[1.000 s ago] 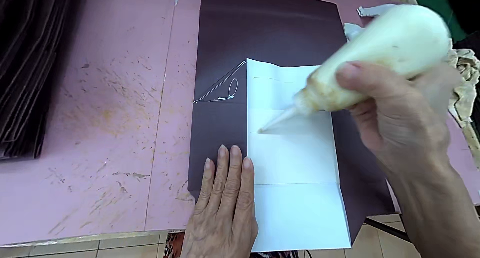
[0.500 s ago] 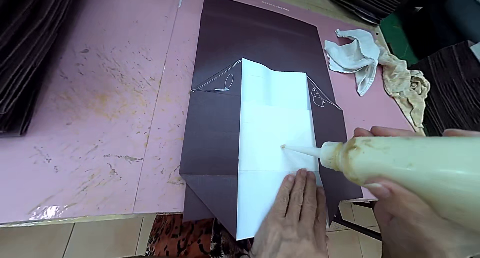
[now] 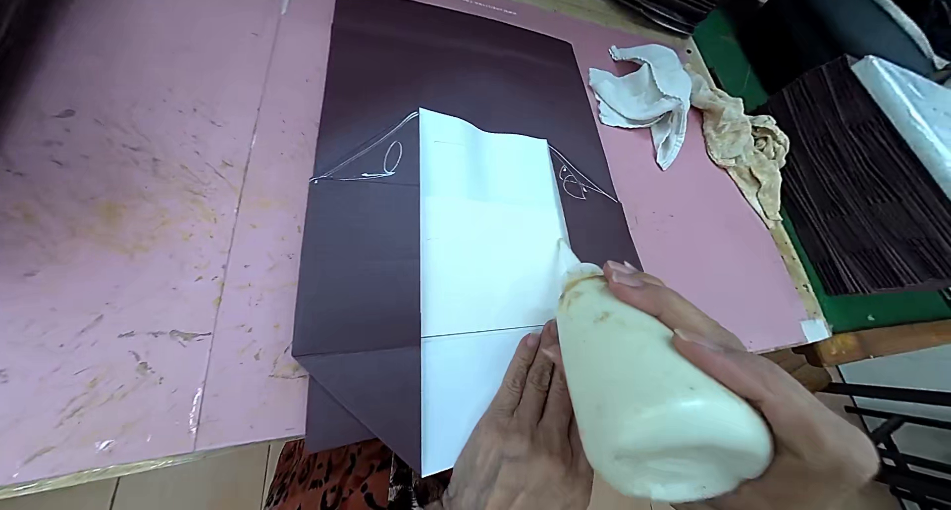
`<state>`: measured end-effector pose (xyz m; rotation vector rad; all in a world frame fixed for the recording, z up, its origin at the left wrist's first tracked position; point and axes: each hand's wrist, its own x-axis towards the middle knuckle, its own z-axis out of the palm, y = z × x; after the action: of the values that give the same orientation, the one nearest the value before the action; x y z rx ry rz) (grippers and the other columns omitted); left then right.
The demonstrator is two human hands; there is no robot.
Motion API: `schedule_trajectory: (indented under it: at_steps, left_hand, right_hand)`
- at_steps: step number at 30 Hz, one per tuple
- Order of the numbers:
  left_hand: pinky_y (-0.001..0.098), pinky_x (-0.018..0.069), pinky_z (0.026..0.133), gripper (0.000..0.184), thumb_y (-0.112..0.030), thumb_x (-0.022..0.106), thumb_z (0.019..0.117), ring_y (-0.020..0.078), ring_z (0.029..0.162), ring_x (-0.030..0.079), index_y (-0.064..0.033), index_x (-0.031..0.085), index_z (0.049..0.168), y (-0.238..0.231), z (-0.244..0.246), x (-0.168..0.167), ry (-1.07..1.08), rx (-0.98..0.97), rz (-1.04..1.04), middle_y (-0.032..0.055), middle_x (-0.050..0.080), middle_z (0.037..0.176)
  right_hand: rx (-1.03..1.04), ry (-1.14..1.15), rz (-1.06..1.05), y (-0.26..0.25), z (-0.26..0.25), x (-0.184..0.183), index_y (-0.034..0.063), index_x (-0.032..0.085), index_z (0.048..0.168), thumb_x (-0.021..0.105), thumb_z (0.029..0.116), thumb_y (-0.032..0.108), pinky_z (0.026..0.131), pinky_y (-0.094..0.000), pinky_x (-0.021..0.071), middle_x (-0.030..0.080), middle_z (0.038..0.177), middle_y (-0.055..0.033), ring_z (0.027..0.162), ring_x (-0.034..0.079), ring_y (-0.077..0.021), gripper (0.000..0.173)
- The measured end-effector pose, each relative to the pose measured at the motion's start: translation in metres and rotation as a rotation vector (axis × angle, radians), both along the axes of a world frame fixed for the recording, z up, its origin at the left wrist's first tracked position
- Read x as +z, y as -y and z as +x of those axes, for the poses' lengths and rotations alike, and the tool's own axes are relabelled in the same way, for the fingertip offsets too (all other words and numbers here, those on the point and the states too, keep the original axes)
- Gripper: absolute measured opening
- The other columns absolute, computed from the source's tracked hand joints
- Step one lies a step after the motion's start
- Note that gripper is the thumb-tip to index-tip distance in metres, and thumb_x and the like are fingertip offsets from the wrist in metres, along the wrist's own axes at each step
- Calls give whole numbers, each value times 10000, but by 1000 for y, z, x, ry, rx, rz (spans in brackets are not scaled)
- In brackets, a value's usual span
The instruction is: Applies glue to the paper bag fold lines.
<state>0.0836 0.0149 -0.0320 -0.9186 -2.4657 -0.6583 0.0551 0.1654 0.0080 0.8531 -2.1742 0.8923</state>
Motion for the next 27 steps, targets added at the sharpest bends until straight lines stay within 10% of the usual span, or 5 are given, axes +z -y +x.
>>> schedule_trajectory:
  at_steps: [4,9,27]
  left_hand:
    - [413,407,1125,331,-81,429,1025,359,1243,640,25,666,1230,3,-4,-2,36,-89,39,253,693,1240]
    - [450,393,1135,415,-222,423,1076,333,1316,591,24,602,1358,3,-3,-5,31,-77,-141,215,623,1388]
    - [468,366,1147,391,-153,435,1064,352,1319,584,19,586,1380,8,-4,-5,46,-105,-157,231,609,1399]
  right_hand:
    - [-2,209,-174,-24,17,9,208,540,1379,830,858,199,1027,-438,589,674,1333,-29,1244,651,-249,596]
    - [-208,216,-575,-57,13,25,83,468,1306,913,723,318,880,-444,622,707,1147,-101,1044,716,-288,769]
    - [-309,405,-733,-69,-19,21,168,570,1160,867,736,174,759,-383,668,739,1006,0,901,757,-194,518]
